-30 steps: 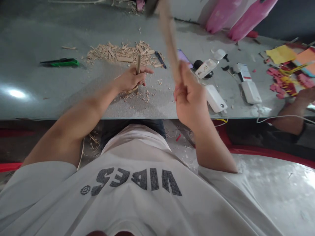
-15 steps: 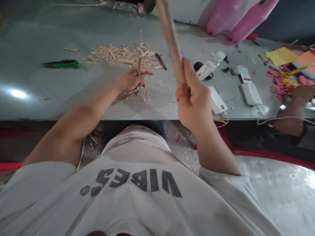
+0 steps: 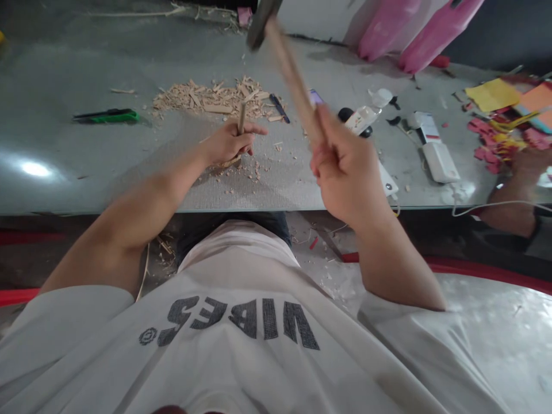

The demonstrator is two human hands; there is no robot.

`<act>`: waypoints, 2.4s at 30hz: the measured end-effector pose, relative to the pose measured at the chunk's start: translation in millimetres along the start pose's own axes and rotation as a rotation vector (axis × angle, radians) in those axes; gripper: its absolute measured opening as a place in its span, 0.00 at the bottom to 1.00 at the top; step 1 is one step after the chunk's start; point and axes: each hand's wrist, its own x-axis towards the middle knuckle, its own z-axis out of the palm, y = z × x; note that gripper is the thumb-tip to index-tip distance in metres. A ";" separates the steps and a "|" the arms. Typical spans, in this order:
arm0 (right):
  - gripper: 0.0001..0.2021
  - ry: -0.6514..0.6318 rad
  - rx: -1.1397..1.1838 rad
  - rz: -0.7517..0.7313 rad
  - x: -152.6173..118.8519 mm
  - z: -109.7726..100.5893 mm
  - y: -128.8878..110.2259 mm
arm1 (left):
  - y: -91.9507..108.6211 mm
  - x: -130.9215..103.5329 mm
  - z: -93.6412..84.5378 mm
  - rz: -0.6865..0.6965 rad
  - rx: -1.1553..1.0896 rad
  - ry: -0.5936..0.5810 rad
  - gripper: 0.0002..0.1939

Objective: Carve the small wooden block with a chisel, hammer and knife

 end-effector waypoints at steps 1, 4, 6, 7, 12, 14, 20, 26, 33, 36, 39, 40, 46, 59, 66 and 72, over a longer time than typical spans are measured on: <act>0.37 0.045 0.021 -0.028 1.8 -1.2 -0.7 | 0.1 -0.2 -0.1 0.004 0.000 -0.003 0.16; 0.35 -0.056 -0.036 -0.036 4.6 -4.9 -7.8 | 1.8 -2.0 -1.5 -0.002 -0.015 -0.017 0.15; 0.32 -0.160 -0.054 0.043 4.5 -8.1 -14.2 | 3.4 -3.4 -2.9 -0.015 -0.032 -0.019 0.17; 0.31 -0.151 -0.034 0.078 4.2 -9.5 -16.3 | 3.8 -3.8 -3.4 -0.020 -0.043 -0.026 0.17; 0.32 -0.075 -0.086 0.040 1.6 -9.7 -4.5 | 0.1 -1.1 -2.0 -0.012 -0.056 -0.021 0.17; 0.30 -0.209 -0.139 0.038 0.5 -7.7 4.2 | -1.8 0.3 -0.7 -0.026 -0.031 0.008 0.15; 0.36 0.087 0.049 -0.034 2.7 -4.7 8.2 | 3.1 -3.0 -1.6 -0.072 -0.001 0.016 0.15; 0.36 -0.085 -0.113 -0.091 3.5 -4.2 2.4 | 7.0 -4.1 -2.6 -0.053 0.046 0.010 0.17; 0.38 -0.072 -0.203 -0.110 3.8 -11.0 3.6 | -1.3 0.5 -1.8 -0.047 0.022 -0.016 0.12; 0.39 -0.128 -0.200 -0.108 3.5 -11.0 10.3 | 0.8 -2.0 -4.7 -0.038 -0.030 -0.040 0.16; 0.42 0.008 -0.128 -0.160 1.6 -8.3 15.5 | 8.2 -6.8 -6.6 -0.041 -0.070 -0.067 0.21; 0.42 0.007 -0.135 -0.154 0.5 -7.6 16.1 | 11.3 -8.4 -6.8 -0.046 -0.078 -0.065 0.21; 0.37 -0.040 -0.162 -0.063 -4.8 -8.4 9.3 | 21.0 -14.0 -6.3 -0.071 -0.088 -0.034 0.23; 0.38 -0.102 -0.169 -0.042 8.1 -7.2 6.6 | 16.8 -11.6 -4.7 -0.024 -0.096 -0.076 0.19; 0.36 -0.081 -0.180 -0.006 1.1 -4.9 7.5 | 21.5 -14.0 -5.8 -0.049 -0.082 -0.090 0.20; 0.36 0.020 -0.134 0.003 2.7 -3.5 6.8 | 5.7 -4.6 -3.3 -0.036 -0.025 -0.041 0.21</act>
